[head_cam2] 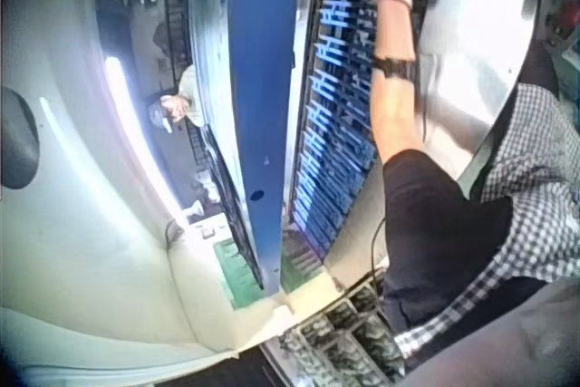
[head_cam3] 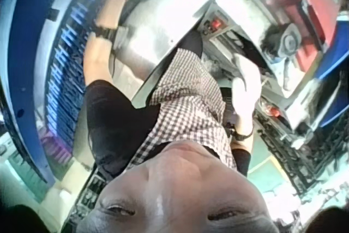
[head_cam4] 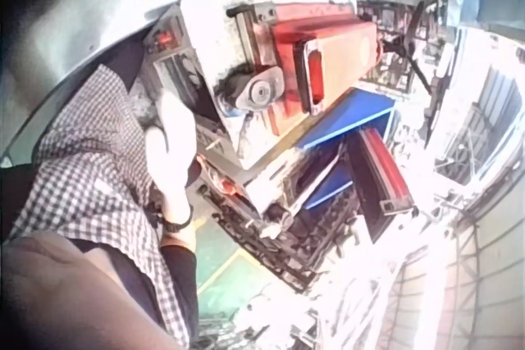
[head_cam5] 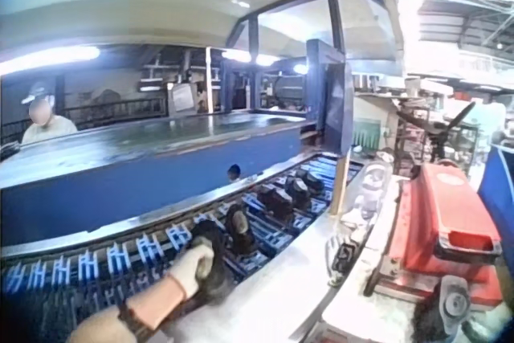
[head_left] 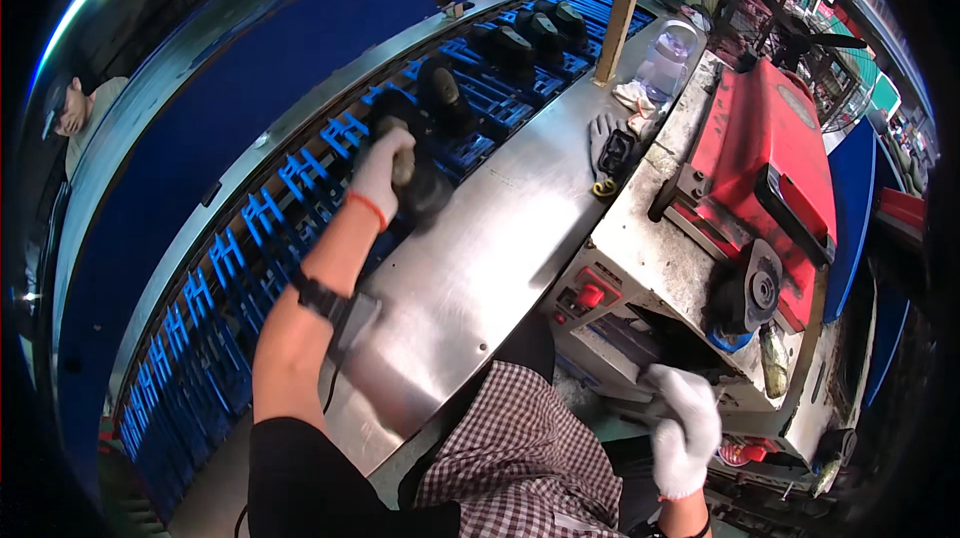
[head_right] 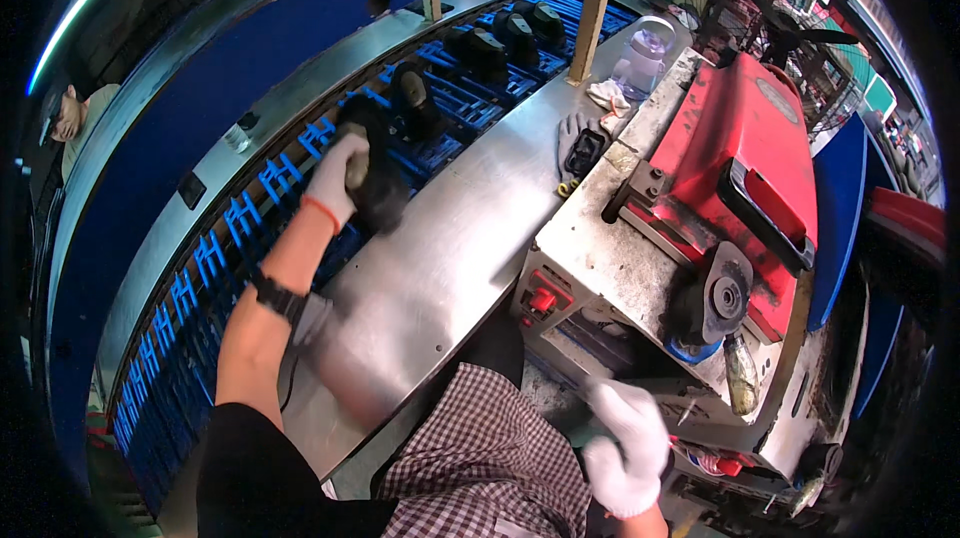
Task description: Processing shoe components using industrial heat-pressing or lasting machinery on a production line.
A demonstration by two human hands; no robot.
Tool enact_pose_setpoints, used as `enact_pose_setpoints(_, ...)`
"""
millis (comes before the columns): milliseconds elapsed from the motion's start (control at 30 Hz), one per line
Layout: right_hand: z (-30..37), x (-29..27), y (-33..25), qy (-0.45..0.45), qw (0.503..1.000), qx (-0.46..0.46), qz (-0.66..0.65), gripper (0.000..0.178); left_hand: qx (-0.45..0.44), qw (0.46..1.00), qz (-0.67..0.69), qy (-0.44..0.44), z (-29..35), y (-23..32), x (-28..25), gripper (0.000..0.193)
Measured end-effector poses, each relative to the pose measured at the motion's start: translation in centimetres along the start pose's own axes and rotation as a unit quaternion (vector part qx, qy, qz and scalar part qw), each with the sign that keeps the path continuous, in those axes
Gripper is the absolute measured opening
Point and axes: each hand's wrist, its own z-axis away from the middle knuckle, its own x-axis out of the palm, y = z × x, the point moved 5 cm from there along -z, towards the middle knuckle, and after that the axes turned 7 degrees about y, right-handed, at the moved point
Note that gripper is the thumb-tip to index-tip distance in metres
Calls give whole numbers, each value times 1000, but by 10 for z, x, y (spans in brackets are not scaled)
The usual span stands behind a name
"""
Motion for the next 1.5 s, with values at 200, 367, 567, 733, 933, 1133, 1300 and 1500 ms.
enact_pose_setpoints(200,26,-43,10,148,988,3,44,42,161,909,-368,111,-114,22,-26,112)
enact_pose_setpoints(367,32,-68,13,180,976,-67,98,39,131,883,-426,147,-118,-8,-27,105)
enact_pose_setpoints(567,-8,-95,24,231,904,23,358,46,330,690,-607,213,-14,14,41,84)
enact_pose_setpoints(733,-36,-93,37,111,920,120,357,51,600,720,-338,-86,135,37,175,62)
enact_pose_setpoints(933,-40,-105,52,76,905,170,382,57,713,602,-151,-325,312,59,327,42)
enact_pose_setpoints(1133,-40,-105,50,84,914,158,365,56,612,544,-378,-432,347,16,414,33)
enact_pose_setpoints(1300,-36,-106,57,89,919,140,357,56,458,516,-518,-505,342,20,441,61)
enact_pose_setpoints(1500,-31,-111,58,123,930,168,303,57,482,522,-542,-449,352,13,443,69)
